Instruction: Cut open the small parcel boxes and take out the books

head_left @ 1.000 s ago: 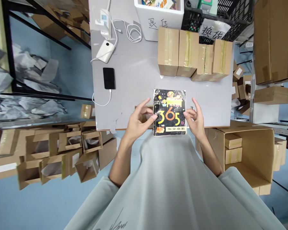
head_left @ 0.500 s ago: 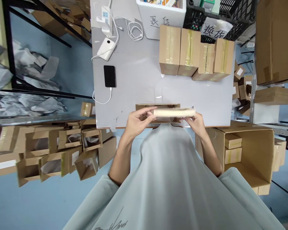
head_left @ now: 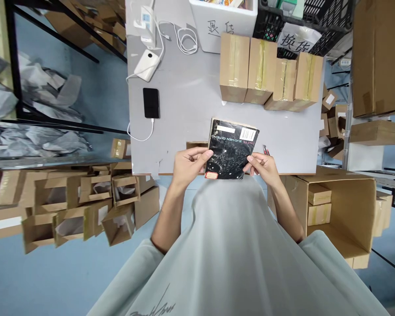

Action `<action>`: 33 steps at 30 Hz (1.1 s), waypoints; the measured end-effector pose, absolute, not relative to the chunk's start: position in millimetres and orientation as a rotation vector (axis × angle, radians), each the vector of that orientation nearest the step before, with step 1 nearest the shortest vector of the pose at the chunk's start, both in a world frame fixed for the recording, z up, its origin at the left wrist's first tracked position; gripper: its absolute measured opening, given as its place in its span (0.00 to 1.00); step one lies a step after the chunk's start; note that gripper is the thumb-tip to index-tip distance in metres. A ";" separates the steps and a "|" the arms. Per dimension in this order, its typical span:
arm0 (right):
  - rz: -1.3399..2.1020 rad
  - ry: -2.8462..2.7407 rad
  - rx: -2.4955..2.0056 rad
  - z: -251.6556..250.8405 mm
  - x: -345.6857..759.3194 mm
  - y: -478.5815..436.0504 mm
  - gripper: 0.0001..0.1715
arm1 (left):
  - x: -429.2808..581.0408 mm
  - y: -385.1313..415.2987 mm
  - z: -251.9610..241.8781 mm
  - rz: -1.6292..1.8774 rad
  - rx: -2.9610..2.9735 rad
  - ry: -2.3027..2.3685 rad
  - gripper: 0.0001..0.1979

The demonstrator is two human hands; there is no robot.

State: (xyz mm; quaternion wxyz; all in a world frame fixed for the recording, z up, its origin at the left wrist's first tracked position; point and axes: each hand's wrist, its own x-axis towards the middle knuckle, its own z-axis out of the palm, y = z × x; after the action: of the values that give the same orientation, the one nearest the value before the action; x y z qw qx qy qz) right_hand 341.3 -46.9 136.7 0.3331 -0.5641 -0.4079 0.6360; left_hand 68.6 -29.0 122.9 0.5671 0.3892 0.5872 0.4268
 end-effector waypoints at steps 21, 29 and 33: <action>1.514 -1.047 -1.378 124.4 344.8 -34.9 0.34 | 59.0 -25.8 112.1 0.988 1.131 1.243 0.27; 1.445 -0.887 -1.341 105.8 330.7 -25.3 0.40 | 64.4 -17.5 97.7 0.950 0.824 1.085 0.45; 1.487 -0.792 -1.331 104.7 330.4 -12.3 0.53 | 67.0 -10.1 88.8 0.803 0.712 1.031 0.39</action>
State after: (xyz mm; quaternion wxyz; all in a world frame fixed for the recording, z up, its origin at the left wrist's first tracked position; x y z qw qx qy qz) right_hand 330.4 -12.3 104.7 0.4769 -0.5447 -0.3243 0.6088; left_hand 67.0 -10.1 88.8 0.7358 0.3239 0.4693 0.3653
